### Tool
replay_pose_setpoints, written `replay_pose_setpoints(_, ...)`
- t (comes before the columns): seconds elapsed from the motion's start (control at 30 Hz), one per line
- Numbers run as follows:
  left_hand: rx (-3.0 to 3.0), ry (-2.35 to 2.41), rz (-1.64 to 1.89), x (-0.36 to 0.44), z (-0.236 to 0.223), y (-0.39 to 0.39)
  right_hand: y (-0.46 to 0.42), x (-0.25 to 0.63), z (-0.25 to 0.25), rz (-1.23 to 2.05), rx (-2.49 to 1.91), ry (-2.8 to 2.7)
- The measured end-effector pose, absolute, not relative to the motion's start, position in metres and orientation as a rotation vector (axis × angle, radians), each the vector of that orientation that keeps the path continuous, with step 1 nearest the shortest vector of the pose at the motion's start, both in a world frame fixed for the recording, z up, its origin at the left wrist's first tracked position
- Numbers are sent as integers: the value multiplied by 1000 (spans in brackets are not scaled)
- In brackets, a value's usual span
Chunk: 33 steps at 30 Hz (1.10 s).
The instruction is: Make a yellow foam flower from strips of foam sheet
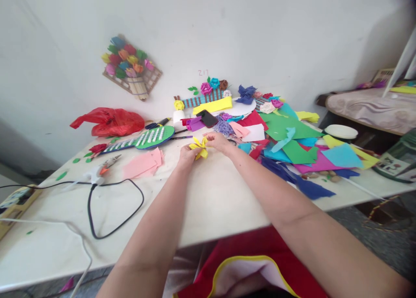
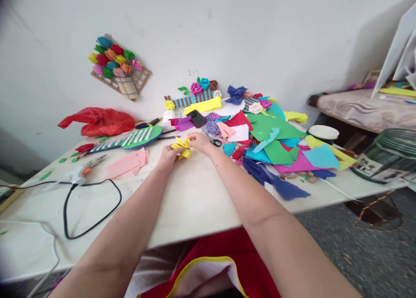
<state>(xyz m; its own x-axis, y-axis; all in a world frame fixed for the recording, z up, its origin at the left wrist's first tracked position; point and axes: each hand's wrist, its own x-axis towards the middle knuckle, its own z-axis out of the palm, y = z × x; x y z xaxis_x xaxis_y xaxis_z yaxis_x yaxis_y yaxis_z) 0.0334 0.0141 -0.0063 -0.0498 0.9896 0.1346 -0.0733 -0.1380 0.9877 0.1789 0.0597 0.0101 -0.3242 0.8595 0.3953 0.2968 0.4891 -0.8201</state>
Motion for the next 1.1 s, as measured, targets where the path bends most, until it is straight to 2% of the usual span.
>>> replay_pose_setpoints(0.43, 1257, 1142, 1289, 31, -5, 13, 63, 190, 14, 337, -782, -2186)
replay_pose_setpoints(1.1, 1266, 1149, 1267, 31, -3, 11, 57, 192, 19, 354, -1035, -2302)
